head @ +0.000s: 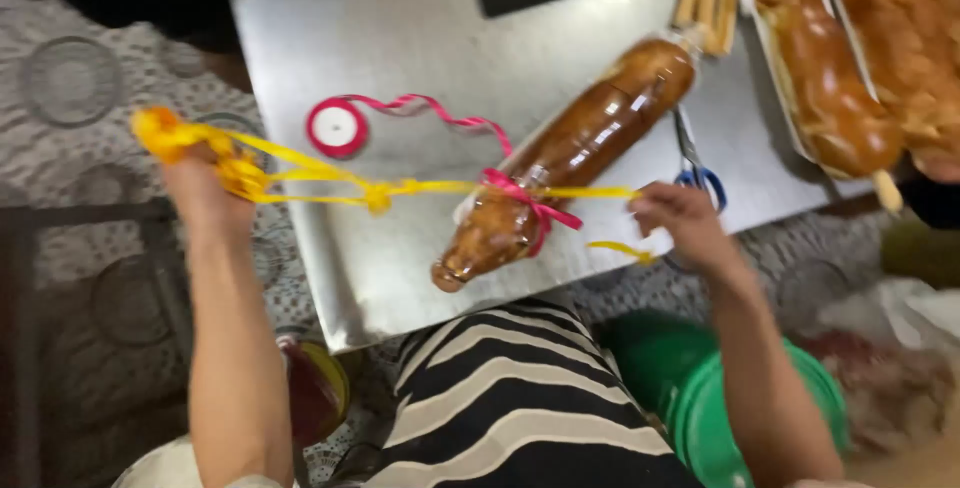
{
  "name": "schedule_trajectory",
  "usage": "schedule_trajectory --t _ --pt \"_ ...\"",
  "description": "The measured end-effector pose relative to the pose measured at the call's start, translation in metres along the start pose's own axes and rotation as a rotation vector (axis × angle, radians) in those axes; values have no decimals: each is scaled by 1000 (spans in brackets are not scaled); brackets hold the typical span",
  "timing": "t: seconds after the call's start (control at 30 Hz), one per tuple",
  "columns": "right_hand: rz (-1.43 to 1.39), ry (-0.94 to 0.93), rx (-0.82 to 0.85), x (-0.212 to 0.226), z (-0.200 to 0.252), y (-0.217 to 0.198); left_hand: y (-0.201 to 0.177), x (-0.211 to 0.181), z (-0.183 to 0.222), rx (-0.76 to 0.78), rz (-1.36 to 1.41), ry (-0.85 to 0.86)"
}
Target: Wrapping pig-shaped bread in plastic film and tying decorative ribbons around them.
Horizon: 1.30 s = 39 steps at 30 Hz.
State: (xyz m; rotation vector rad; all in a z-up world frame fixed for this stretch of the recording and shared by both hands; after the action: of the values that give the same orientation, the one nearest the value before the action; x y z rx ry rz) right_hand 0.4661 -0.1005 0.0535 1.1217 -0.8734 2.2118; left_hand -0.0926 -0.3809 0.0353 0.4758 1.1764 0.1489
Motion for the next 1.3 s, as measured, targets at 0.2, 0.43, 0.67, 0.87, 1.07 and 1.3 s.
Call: schedule_trajectory --t 0.2,0.43,0.67,0.87,1.07,1.3 --pt "315 117 -303 84 61 -72 24 116 -4 326 -1011 297" --pt "626 -69 -227 174 64 4 178 32 163 914 -1752 196" --pt "712 -224 92 227 31 72 238 32 262 1384 -641 450" --pt "432 -41 215 169 7 66 143 44 201 1220 -1007 209" --pt "426 -234 305 158 -6 122 168 56 231 1258 -1312 526" --pt "408 -154 196 144 -10 123 171 108 247 1105 -895 290"
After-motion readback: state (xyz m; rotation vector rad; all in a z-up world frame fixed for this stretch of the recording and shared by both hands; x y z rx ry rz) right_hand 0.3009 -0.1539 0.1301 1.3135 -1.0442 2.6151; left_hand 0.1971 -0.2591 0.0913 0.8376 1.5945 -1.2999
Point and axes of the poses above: each hand's wrist, its own z-axis away from the middle knuckle, its own y-axis out of the palm, x = y × z, the point moved 8 cm from there along -z, towards the middle knuckle, and after that the axes turned 9 degrees about y, right-handed, at the moved point
